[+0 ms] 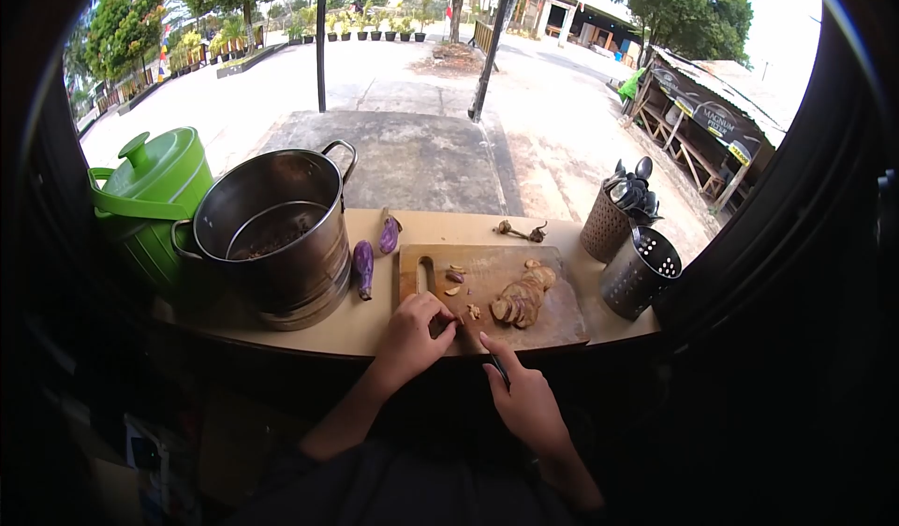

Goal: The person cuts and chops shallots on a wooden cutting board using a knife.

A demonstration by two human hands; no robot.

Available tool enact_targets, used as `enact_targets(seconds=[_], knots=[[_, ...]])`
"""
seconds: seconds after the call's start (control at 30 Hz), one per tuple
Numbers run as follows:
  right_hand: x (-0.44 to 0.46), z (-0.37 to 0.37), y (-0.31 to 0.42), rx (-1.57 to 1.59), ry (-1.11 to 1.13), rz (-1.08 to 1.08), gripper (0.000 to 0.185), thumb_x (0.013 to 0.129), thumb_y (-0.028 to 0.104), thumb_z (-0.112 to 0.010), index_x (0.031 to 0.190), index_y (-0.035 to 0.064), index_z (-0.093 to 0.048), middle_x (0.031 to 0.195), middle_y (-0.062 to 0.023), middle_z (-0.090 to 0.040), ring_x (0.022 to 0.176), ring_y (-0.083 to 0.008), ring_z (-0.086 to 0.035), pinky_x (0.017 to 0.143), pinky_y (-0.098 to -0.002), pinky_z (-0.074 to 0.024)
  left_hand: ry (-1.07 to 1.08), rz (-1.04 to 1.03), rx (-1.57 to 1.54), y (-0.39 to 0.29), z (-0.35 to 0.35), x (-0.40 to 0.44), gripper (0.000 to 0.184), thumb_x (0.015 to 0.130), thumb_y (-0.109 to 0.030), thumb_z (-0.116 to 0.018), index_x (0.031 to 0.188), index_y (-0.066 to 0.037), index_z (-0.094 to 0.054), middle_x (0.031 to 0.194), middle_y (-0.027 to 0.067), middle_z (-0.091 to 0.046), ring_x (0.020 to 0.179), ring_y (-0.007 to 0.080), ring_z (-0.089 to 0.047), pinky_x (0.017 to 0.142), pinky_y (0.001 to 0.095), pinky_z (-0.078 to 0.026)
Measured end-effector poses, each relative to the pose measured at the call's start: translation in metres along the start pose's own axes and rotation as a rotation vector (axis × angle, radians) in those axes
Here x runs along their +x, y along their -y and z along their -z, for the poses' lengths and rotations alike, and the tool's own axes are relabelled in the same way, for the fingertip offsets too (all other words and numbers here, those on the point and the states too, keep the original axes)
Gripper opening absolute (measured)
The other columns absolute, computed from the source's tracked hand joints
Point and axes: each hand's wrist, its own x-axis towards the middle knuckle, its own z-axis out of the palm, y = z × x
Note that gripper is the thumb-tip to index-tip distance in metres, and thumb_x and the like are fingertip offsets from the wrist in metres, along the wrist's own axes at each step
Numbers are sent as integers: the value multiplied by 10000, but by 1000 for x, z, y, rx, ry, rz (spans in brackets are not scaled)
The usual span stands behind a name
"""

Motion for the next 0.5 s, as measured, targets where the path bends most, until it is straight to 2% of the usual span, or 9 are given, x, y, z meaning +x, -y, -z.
enact_targets(seconds=[0.2, 0.5], knots=[[-7, -2, 1, 33, 28, 37, 432, 1014, 165, -606, 1438, 205, -532, 636, -240, -570, 564, -399, -616, 557, -442, -463, 8, 13, 33, -2, 2, 0, 142, 797, -85, -756, 864, -23, -648, 908, 128, -627, 923, 328, -622, 827, 421, -511], [-4, -6, 0, 21, 38, 34, 401, 1026, 169, -580, 1422, 184, -524, 670, -254, -594, 653, -441, -642, 582, -482, -467, -3, 3, -2, -1, 1, 0, 119, 798, -77, -753, 880, -38, -676, 896, 115, -635, 934, 313, -636, 840, 403, -520]])
